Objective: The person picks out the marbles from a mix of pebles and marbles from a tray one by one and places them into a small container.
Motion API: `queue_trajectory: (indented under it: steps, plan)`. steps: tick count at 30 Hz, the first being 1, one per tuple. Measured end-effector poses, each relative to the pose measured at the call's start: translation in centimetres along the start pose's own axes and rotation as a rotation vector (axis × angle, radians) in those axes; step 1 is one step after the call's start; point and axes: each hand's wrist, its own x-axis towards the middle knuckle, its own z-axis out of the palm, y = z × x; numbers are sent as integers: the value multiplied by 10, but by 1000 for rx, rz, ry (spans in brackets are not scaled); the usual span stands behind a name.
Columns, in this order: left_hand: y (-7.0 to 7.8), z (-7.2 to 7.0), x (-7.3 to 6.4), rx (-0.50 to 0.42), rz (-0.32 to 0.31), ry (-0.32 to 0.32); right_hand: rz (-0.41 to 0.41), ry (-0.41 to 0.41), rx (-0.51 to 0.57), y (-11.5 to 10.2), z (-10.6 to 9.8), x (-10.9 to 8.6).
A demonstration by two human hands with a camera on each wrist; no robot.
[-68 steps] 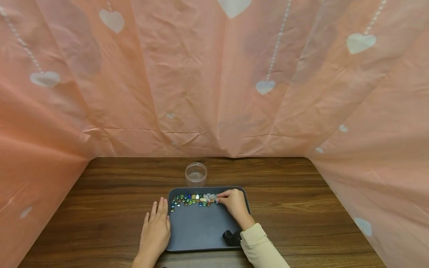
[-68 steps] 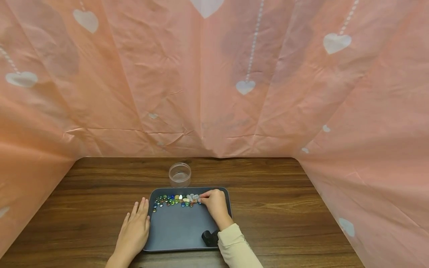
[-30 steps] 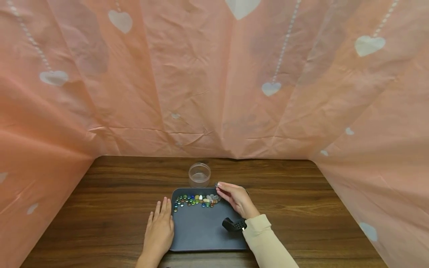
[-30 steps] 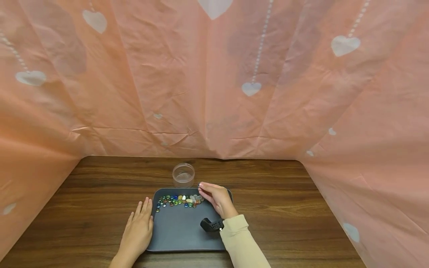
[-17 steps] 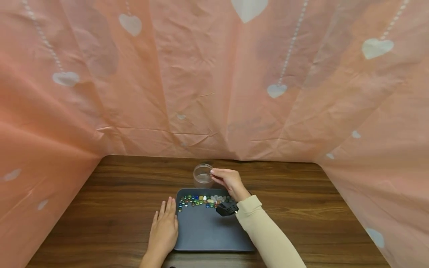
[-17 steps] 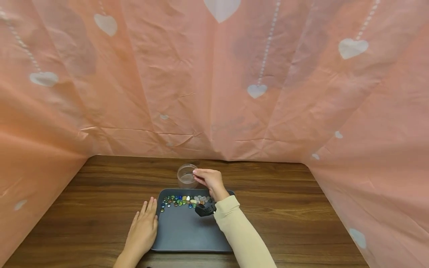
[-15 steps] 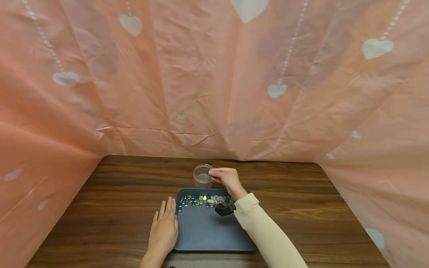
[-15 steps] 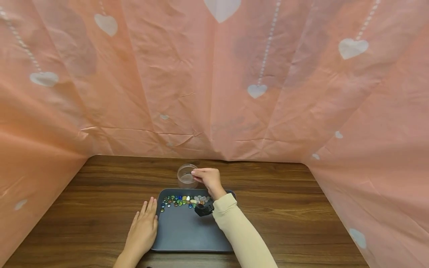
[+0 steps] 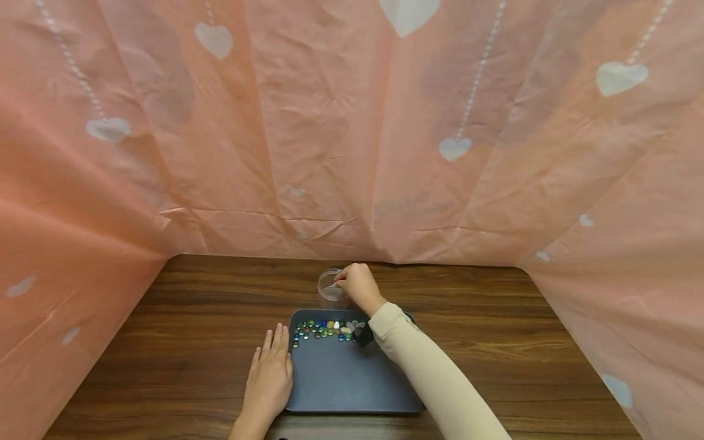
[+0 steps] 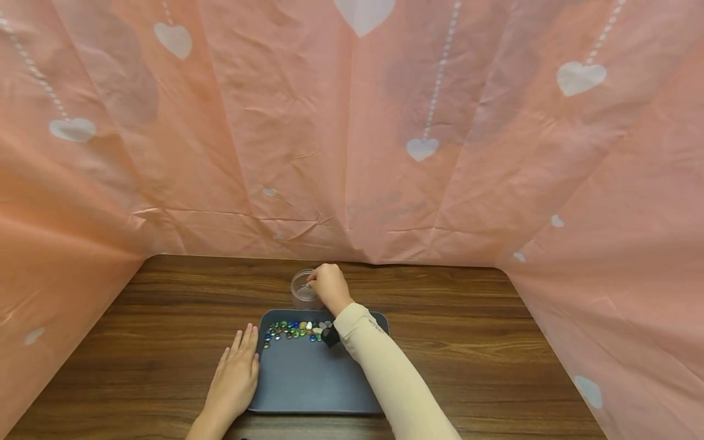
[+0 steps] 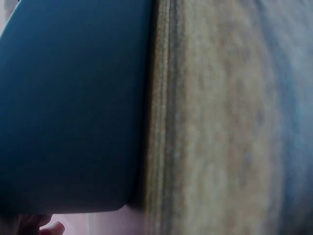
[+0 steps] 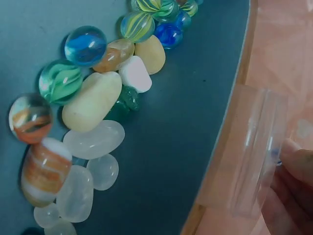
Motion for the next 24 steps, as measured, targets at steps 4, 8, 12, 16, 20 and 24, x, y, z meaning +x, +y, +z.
queue_trajectory:
  steps: [4, 8, 12, 16, 20, 24]
  plan:
    - [0, 0, 0, -1, 3, 5, 17, -40, -27, -2, 4, 3]
    - [-1, -2, 0, -7, -2, 2, 44, -50, -47, -4, 8, 4]
    - [0, -3, 0, -13, -5, -4, 53, -34, -55, -5, 11, 5]
    - [1, -3, 0, -16, -6, -5, 30, -29, -63, -3, 12, 4]
    - [1, -3, 0, -20, -7, -6, 8, -38, -67, -2, 12, 2]
    - [0, -3, -1, -17, -2, 2, -20, 1, -30, -4, 11, 0]
